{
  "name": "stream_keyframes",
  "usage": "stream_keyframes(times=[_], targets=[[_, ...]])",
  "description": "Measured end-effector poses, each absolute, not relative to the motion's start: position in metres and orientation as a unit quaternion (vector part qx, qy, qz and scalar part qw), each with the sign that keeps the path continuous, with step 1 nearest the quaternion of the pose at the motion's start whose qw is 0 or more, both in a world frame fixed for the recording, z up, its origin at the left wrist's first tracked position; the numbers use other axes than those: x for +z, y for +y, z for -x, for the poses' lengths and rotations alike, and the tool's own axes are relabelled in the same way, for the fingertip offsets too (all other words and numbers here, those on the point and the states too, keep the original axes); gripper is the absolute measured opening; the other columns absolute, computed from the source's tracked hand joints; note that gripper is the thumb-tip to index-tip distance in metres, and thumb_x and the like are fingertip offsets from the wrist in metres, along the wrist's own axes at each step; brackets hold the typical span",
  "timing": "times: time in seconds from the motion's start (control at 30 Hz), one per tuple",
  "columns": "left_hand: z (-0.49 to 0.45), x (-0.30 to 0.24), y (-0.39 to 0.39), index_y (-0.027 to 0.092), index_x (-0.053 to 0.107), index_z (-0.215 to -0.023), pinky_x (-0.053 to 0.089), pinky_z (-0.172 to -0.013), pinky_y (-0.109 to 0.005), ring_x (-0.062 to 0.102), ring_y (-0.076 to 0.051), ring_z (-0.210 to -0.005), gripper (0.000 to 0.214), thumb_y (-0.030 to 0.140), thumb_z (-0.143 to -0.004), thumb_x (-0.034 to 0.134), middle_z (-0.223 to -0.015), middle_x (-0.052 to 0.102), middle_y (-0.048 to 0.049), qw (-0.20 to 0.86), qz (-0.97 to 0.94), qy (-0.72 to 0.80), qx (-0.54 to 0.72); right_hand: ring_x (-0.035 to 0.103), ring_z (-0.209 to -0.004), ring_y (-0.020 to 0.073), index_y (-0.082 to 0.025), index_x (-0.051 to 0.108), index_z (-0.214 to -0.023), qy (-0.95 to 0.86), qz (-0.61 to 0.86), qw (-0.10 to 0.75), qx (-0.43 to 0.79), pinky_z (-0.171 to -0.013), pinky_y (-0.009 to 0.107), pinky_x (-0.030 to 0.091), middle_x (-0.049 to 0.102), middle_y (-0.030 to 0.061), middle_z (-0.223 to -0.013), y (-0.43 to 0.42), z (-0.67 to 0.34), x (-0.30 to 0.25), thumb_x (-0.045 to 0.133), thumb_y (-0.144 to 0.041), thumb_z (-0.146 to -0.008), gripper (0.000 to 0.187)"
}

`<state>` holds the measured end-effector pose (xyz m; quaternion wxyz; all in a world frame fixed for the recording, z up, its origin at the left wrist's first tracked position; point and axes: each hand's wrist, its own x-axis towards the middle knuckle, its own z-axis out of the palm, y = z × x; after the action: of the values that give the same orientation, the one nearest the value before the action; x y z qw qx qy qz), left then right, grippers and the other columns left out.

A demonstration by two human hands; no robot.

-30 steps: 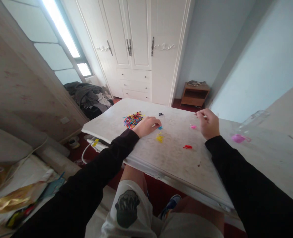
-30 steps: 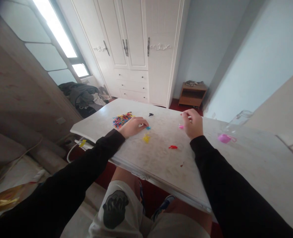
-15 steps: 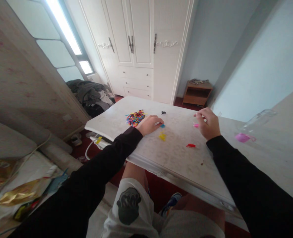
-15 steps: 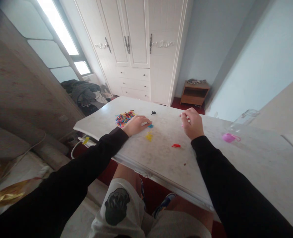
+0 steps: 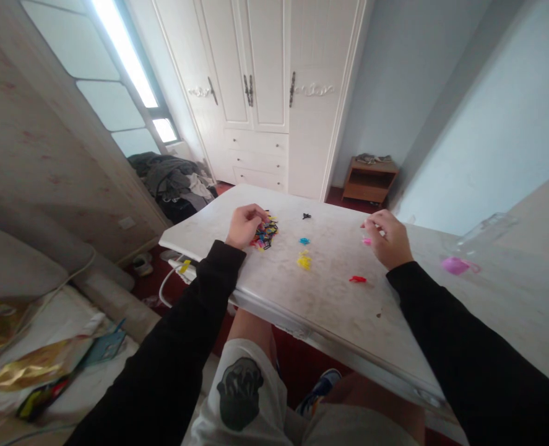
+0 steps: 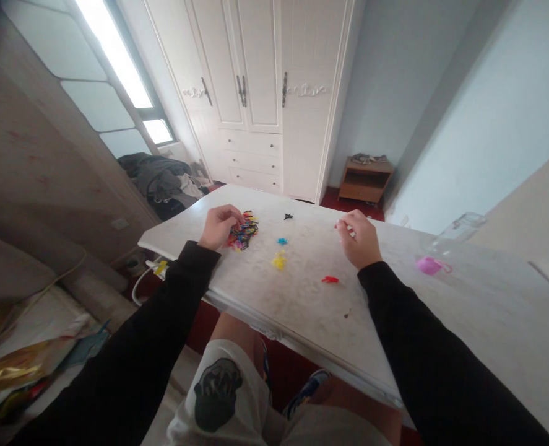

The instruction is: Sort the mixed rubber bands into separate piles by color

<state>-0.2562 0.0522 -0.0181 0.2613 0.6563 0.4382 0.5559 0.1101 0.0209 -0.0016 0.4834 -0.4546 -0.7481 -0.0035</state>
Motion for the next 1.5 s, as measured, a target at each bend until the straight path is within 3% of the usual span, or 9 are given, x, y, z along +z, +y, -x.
stream_keyframes(times=[0.2, 0.4, 0.6, 0.8, 0.97, 1.2, 1.37, 1.5], targets=[[0.256, -0.022, 0.045, 0.016, 0.067, -0.066, 0.044, -0.052, -0.022, 0.061, -0.013, -0.055, 0.024, 0.007, -0.052, 0.049, -0.059, 0.067, -0.0003, 0.280, -0.783, 0.421, 0.364, 0.062, -0.075, 0.0201, -0.021, 0.063, -0.072, -0.761, 0.446, 0.471, -0.015, -0.064, 0.034, 0.049, 0.062, 0.0052, -0.082, 0.022, -0.110, -0.003, 0.052, -0.028, -0.095, 0.027], [0.259, -0.022, 0.043, 0.015, 0.074, -0.079, 0.044, -0.055, -0.021, 0.059, -0.012, -0.061, 0.035, 0.004, -0.054, 0.052, -0.069, 0.069, -0.0005, 0.236, -0.837, 0.387, 0.308, 0.060, -0.072, 0.0194, -0.021, 0.064, -0.072, -0.761, 0.451, 0.466, -0.003, -0.059, 0.032, 0.049, 0.061, 0.0055, -0.083, 0.020, -0.110, -0.002, 0.053, -0.027, -0.095, 0.026], [0.262, -0.025, 0.044, 0.015, 0.072, -0.077, 0.048, -0.060, -0.023, 0.064, -0.014, -0.066, 0.029, 0.006, -0.058, 0.051, -0.073, 0.070, -0.0025, 0.223, -0.808, 0.411, 0.358, 0.059, -0.070, 0.0187, -0.020, 0.063, -0.071, -0.763, 0.448, 0.465, 0.013, -0.058, 0.032, 0.049, 0.060, 0.0053, -0.084, 0.019, -0.108, -0.002, 0.053, -0.028, -0.095, 0.027], [0.261, -0.024, 0.042, 0.016, 0.071, -0.081, 0.058, -0.076, -0.031, 0.072, -0.021, -0.092, 0.022, 0.011, -0.066, 0.055, -0.096, 0.076, -0.0088, 0.205, -0.767, 0.406, 0.453, 0.060, -0.070, 0.0186, -0.020, 0.065, -0.072, -0.768, 0.447, 0.459, 0.007, -0.056, 0.031, 0.047, 0.061, 0.0054, -0.083, 0.019, -0.108, -0.002, 0.053, -0.027, -0.094, 0.026], [0.258, -0.025, 0.040, 0.016, 0.069, -0.079, 0.060, -0.081, -0.034, 0.072, -0.020, -0.086, 0.008, 0.022, -0.074, 0.067, -0.091, 0.076, -0.0075, 0.246, -0.720, 0.442, 0.475, 0.060, -0.070, 0.0185, -0.020, 0.066, -0.072, -0.772, 0.443, 0.456, 0.004, -0.056, 0.030, 0.047, 0.061, 0.0054, -0.083, 0.019, -0.107, -0.002, 0.053, -0.026, -0.093, 0.025], [0.256, -0.028, 0.042, 0.015, 0.068, -0.074, 0.059, -0.075, -0.030, 0.072, -0.020, -0.084, 0.018, 0.029, -0.071, 0.078, -0.085, 0.075, -0.0076, 0.265, -0.690, 0.450, 0.501, 0.060, -0.071, 0.0191, -0.021, 0.064, -0.071, -0.773, 0.446, 0.451, 0.015, -0.056, 0.030, 0.048, 0.062, 0.0058, -0.084, 0.018, -0.106, -0.001, 0.053, -0.027, -0.093, 0.025], [0.253, -0.024, 0.038, 0.016, 0.068, -0.073, 0.059, -0.074, -0.030, 0.071, -0.019, -0.086, 0.022, 0.034, -0.074, 0.081, -0.089, 0.073, -0.0080, 0.242, -0.704, 0.416, 0.523, 0.063, -0.078, 0.0230, -0.021, 0.065, -0.076, -0.803, 0.427, 0.415, 0.006, -0.066, 0.036, 0.051, 0.065, 0.0071, -0.084, 0.020, -0.104, -0.002, 0.054, -0.027, -0.093, 0.021], [0.240, -0.017, 0.030, 0.016, 0.067, -0.073, 0.061, -0.075, -0.031, 0.072, -0.019, -0.086, 0.022, 0.033, -0.075, 0.081, -0.090, 0.073, -0.0084, 0.240, -0.708, 0.384, 0.542, 0.065, -0.093, 0.0278, -0.020, 0.068, -0.090, -0.853, 0.379, 0.359, -0.011, -0.087, 0.046, 0.054, 0.071, 0.0099, -0.093, 0.012, -0.093, 0.003, 0.054, -0.025, -0.095, 0.015]])
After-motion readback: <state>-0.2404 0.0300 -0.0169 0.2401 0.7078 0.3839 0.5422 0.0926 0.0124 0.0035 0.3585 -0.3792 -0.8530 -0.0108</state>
